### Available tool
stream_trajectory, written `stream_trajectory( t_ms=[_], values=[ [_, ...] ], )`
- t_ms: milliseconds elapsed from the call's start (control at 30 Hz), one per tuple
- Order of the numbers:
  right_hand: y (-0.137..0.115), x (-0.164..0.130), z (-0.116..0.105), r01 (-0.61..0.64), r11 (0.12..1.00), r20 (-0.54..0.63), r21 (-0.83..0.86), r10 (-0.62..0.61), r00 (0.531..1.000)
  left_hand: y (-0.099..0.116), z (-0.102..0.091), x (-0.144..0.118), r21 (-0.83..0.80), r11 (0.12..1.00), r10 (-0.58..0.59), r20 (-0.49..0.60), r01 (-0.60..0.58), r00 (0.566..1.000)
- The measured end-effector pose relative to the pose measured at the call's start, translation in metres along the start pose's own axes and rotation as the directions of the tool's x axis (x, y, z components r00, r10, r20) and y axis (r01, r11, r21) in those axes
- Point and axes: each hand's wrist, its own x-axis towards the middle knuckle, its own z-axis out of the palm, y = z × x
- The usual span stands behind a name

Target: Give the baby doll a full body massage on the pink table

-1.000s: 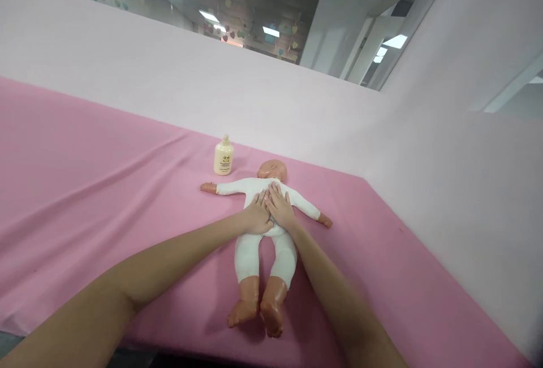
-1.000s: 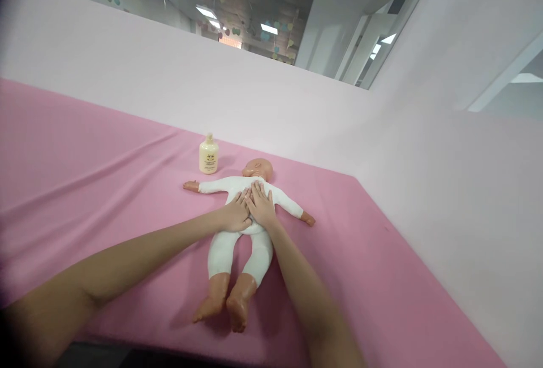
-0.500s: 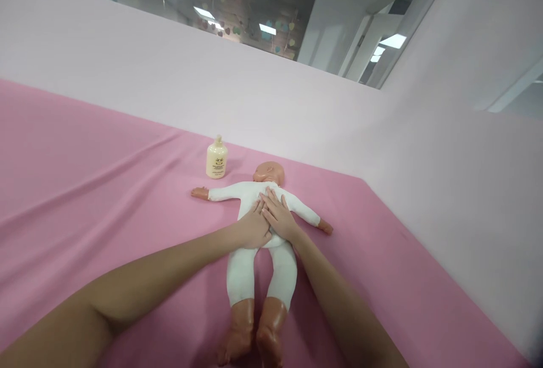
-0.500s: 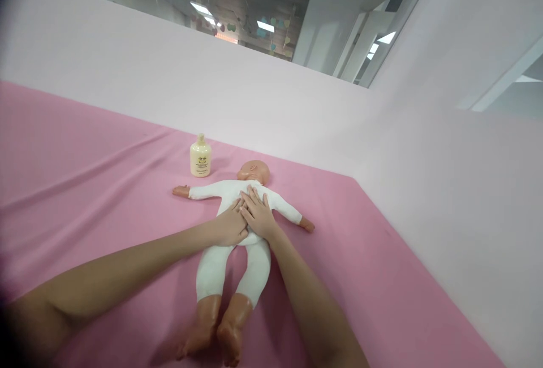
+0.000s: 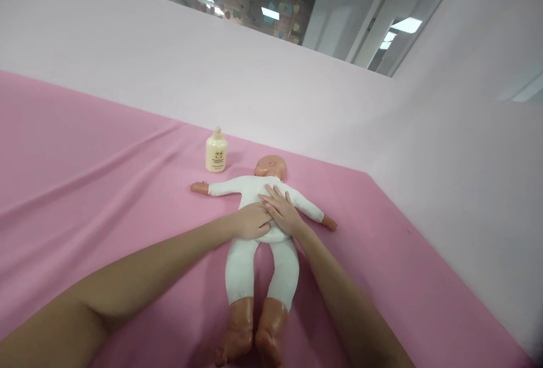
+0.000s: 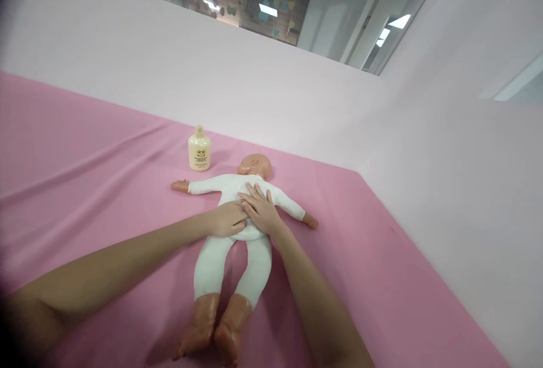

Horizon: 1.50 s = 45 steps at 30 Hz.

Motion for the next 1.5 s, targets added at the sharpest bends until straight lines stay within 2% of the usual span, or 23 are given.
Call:
stream_trajectory(
  t_ms=[133, 333, 467, 567, 667, 867, 1067, 1167, 1267, 1333, 1500],
  values=[
    [-0.002, 0.002, 0.005, -0.118, 0.993, -0.068, 0.021, 0.119, 0.991, -0.006, -0.002, 0.002, -0.123, 0.992, -0.040, 0.026, 0.042, 0.999],
    [0.003, 0.002, 0.017, -0.288, 0.955, -0.143, 0.076, 0.297, 0.944, -0.019, 0.004, 0.008, -0.297, 0.952, -0.092, -0.034, 0.078, 0.995],
    [0.004, 0.000, 0.024, -0.333, 0.938, -0.161, 0.098, 0.345, 0.925, -0.023, 0.011, 0.008, -0.251, 0.950, -0.210, -0.077, 0.185, 0.975],
    [-0.003, -0.002, 0.027, -0.378, 0.925, -0.154, 0.030, 0.378, 0.913, -0.022, 0.012, 0.007, -0.180, 0.942, -0.305, -0.100, 0.284, 0.947],
    [-0.016, -0.006, 0.027, -0.422, 0.905, -0.142, -0.062, 0.410, 0.901, -0.021, 0.012, 0.006, -0.126, 0.935, -0.344, -0.097, 0.332, 0.934],
    [-0.034, -0.010, 0.021, -0.300, 0.934, -0.058, -0.195, 0.294, 0.954, -0.017, 0.009, 0.005, -0.089, 0.941, -0.335, -0.098, 0.327, 0.937],
    [-0.031, -0.011, 0.012, -0.096, 0.981, 0.019, -0.171, 0.101, 0.995, -0.027, 0.006, 0.005, -0.126, 0.954, -0.285, -0.095, 0.272, 0.954],
    [-0.030, -0.012, 0.008, 0.065, 0.992, 0.093, -0.109, -0.055, 0.994, -0.035, 0.001, 0.004, -0.169, 0.955, -0.262, -0.088, 0.245, 0.961],
    [-0.030, -0.012, 0.003, 0.180, 0.984, 0.150, -0.016, -0.176, 0.973, -0.039, -0.002, 0.003, -0.184, 0.938, -0.314, -0.098, 0.293, 0.944],
    [-0.030, -0.012, 0.000, 0.199, 0.978, 0.158, 0.055, -0.205, 0.966, -0.040, -0.001, 0.002, -0.182, 0.928, -0.348, -0.111, 0.325, 0.931],
    [-0.024, -0.011, -0.006, 0.144, 0.948, 0.139, 0.286, -0.189, 0.972, -0.043, 0.005, 0.002, -0.158, 0.914, -0.395, -0.135, 0.374, 0.909]
  ],
)
